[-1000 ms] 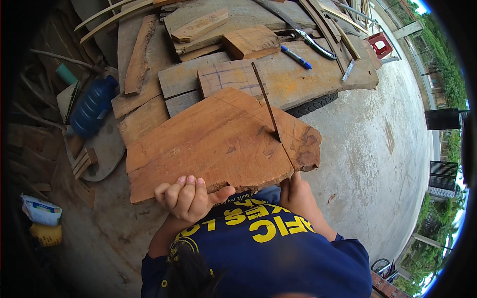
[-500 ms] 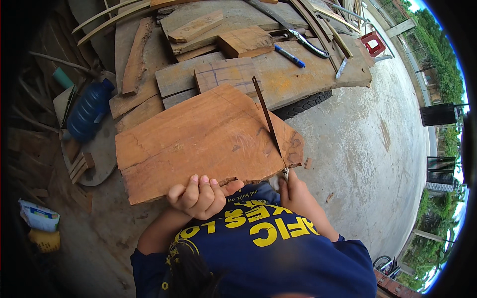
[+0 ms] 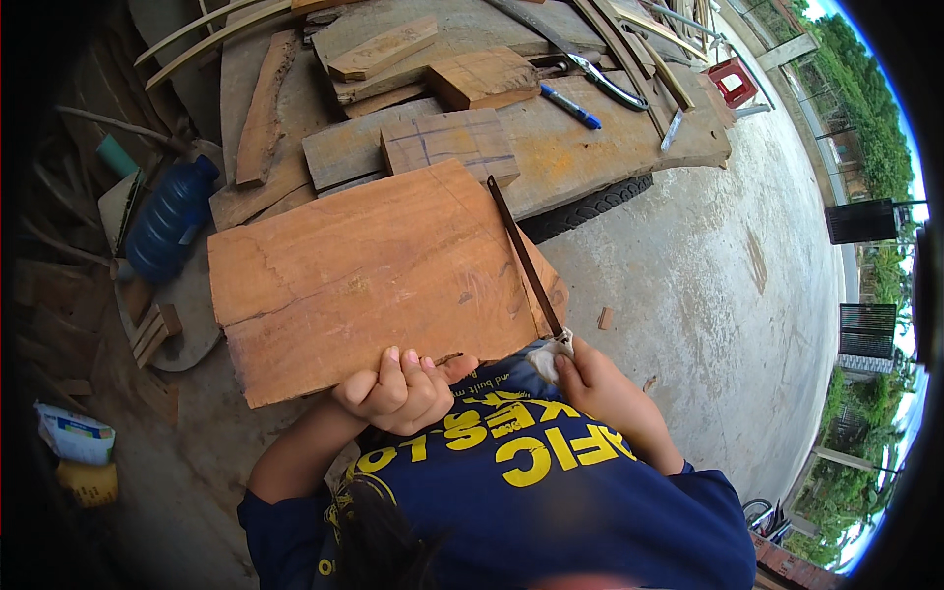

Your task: The person cuts a wooden board along a marked line using a hand saw.

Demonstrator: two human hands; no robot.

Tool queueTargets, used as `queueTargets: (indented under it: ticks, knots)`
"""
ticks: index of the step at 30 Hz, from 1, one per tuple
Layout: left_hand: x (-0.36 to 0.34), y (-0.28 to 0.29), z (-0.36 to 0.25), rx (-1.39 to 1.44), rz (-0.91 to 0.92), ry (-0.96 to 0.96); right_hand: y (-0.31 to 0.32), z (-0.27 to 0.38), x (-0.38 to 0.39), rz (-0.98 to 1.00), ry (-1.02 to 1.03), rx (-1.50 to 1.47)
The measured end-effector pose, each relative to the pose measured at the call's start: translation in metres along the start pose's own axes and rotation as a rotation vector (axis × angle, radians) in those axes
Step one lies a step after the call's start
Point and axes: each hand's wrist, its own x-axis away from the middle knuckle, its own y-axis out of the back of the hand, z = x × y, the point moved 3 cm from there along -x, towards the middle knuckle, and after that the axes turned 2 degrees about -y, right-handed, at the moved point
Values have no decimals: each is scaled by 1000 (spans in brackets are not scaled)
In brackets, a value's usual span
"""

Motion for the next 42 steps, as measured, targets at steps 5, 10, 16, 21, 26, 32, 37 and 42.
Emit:
queueTargets:
  ticks: [5,10,16,21,26,32,37,42]
  knots:
    - [-5,0,-2,-15,4,-51,0,-3,-2,1,-18,10]
    - [-8,-1,1,-6,0,-21,5,1,0,-2,7,14]
    - [-16,-1,1,-11,-16,-59,16,-4,0,59,-49,14]
    - [-26,-2,9,25,-4,-122,27,6,2,187,-273,-149]
    - [-32,-5,8,8,-36,-178,26,-3,1,142,-222,-96]
    - [-35,-7,9,1,-52,-203,26,-1,0,149,-207,-109]
    - [-40,-9,12,18,-71,-197,40,5,0,219,-296,-140]
    - [-44,-6,12,76,-48,-148,46,15,7,267,-251,-22]
